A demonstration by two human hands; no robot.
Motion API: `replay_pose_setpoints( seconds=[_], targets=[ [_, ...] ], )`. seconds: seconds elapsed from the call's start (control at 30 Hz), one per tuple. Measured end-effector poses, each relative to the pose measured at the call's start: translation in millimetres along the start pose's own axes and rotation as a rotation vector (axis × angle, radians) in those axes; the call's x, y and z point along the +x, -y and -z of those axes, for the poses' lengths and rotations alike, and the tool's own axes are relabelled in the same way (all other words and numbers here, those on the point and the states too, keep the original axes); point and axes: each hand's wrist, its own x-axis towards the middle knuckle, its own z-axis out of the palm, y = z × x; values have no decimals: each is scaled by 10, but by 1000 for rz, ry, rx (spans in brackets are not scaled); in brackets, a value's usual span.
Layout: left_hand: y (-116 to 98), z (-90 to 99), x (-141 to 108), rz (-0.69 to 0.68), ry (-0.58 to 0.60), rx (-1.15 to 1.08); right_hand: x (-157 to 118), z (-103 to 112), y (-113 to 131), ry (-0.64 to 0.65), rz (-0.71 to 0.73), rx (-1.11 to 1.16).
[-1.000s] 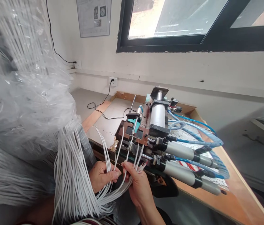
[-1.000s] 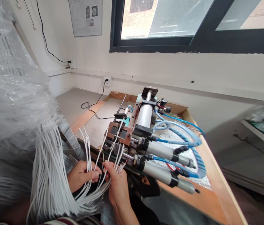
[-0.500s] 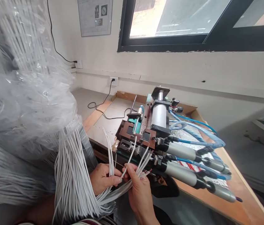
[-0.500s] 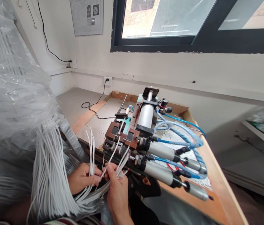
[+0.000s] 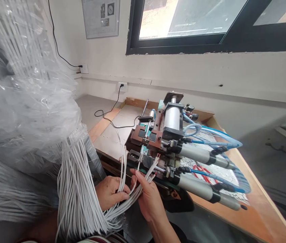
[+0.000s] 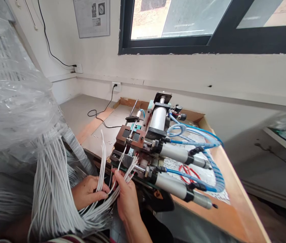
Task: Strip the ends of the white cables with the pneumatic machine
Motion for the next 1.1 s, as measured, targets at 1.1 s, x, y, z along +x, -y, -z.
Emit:
replay_pose_setpoints(
  seconds=[1.1],
  targets=[
    [15,-166,0,263,-342,-530,-116,66,-254,-77,236,-101]
  ],
)
